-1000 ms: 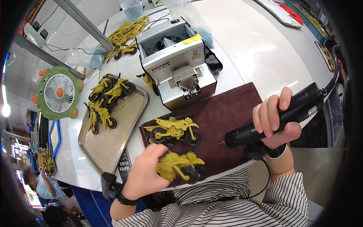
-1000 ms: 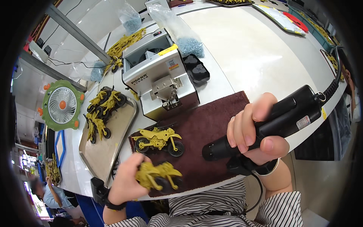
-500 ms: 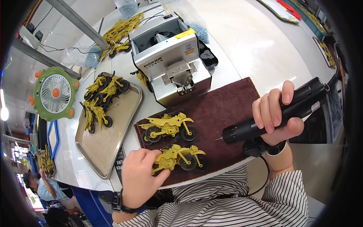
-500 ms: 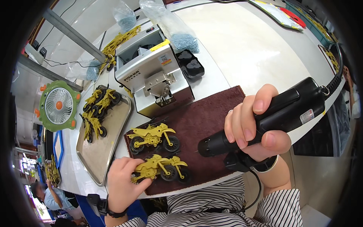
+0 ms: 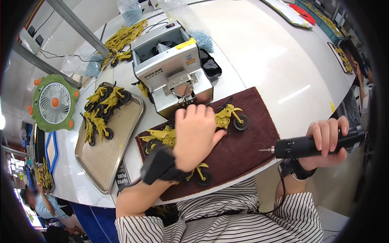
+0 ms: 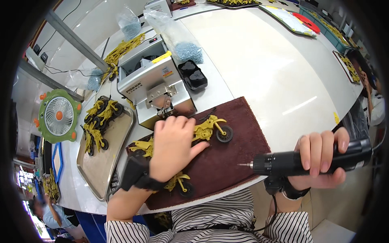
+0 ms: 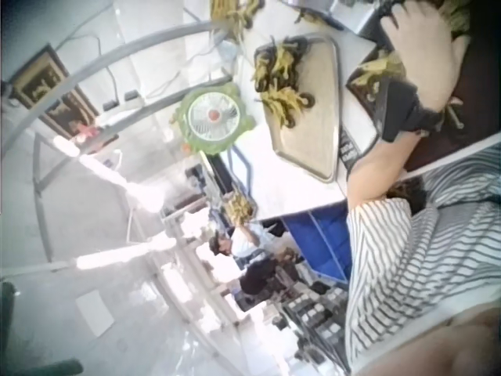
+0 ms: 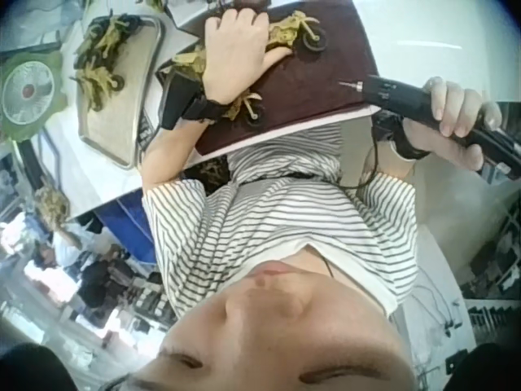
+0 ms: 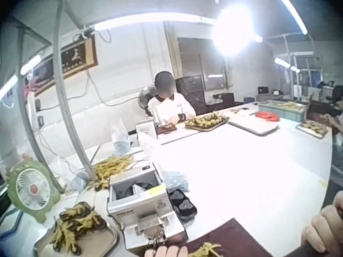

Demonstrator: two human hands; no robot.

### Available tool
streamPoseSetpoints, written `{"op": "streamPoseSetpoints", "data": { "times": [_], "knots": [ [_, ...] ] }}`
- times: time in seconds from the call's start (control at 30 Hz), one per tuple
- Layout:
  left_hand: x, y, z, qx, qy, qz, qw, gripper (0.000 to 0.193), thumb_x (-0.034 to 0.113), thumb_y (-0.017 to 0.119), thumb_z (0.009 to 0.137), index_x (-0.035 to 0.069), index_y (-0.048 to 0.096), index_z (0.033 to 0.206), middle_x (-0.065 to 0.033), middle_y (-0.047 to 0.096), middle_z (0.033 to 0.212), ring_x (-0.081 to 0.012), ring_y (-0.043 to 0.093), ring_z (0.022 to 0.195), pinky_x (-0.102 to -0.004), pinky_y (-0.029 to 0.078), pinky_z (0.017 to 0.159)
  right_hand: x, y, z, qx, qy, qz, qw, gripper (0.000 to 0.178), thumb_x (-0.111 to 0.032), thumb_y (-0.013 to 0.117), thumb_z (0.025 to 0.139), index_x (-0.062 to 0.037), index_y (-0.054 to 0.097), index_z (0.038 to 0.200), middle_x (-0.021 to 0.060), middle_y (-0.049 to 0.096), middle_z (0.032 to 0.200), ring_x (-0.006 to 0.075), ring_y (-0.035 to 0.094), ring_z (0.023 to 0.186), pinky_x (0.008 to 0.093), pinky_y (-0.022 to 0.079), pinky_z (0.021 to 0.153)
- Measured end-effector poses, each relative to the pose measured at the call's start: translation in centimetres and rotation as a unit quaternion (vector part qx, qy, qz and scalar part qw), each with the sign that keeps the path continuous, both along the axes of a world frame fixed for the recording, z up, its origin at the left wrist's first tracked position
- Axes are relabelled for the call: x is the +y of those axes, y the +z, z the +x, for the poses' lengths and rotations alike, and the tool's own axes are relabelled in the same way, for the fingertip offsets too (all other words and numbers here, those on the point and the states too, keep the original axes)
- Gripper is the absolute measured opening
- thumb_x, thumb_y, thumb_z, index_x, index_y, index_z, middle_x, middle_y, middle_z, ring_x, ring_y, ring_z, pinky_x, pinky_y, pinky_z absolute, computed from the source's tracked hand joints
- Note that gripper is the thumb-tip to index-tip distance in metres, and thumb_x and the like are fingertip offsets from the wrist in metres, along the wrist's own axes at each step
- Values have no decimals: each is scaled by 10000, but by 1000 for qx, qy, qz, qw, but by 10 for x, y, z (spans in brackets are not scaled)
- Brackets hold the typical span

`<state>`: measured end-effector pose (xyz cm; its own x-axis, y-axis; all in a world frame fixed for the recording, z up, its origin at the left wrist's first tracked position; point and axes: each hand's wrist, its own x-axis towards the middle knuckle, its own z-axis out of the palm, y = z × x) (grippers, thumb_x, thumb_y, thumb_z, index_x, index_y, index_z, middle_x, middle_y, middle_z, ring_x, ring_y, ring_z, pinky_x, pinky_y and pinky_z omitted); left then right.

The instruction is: The user is using a handheld heat tool and an industrial dispensing machine to assemble and process small plastic toy motorcycle parts.

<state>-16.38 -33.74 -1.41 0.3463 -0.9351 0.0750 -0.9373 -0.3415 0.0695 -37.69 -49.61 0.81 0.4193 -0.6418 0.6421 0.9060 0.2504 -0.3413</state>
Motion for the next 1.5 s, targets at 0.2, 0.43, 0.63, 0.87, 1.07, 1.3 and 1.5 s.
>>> {"op": "streamPoseSetpoints", "data": {
  "times": [0.2,0.43,0.63,0.87,1.07,1.3,1.5],
  "knots": [
    [67,43,20,87,-6,-58,994,544,228,731,710,76,574,1209,-108,585,1140,-297,525,1089,-458,332,979,1,-18,-33,31,-39,-19,999,312,-92,680,753,-95,459,973,31,552,643,132,568,520,275,500,566],
    [97,43,44,112,-7,-51,992,520,54,682,718,50,563,1224,-129,570,1110,-309,536,1046,-431,387,984,7,-24,-36,16,-34,13,999,291,-74,666,748,-88,466,959,42,570,642,137,582,513,269,511,549],
    [55,50,-10,209,-150,-99,961,529,98,689,734,17,553,1239,-137,570,1078,-305,577,971,-449,452,964,8,-12,-59,17,-54,17,998,285,-57,686,726,-84,488,930,40,582,613,130,582,494,261,518,542],
    [31,-2,-46,158,-135,-76,975,494,194,720,757,13,566,1189,-116,539,1010,-285,546,950,-411,473,836,8,-15,-53,7,-51,6,999,276,-56,690,724,-82,498,920,39,589,615,128,589,499,257,526,538],
    [3,22,-12,83,-215,-56,971,787,575,741,646,214,526,1311,-246,351,1378,-464,342,1267,-602,338,978,10,-18,-59,8,-54,19,998,276,-61,675,726,-76,494,934,43,586,617,128,582,495,261,525,539],
    [6,-11,-11,93,-188,-6,978,722,534,717,673,309,513,1328,-219,266,1471,-496,264,1315,-599,297,992,11,-21,-54,2,-41,28,999,280,-58,670,725,-76,489,938,46,585,624,127,575,499,266,521,539],
    [34,25,3,158,-162,-7,974,901,645,727,639,249,439,1395,-257,247,1484,-479,267,1349,-642,234,1045,13,-19,-50,9,-43,37,998,284,-58,681,737,-79,485,941,41,576,625,124,567,497,259,512,543]
  ]
}}
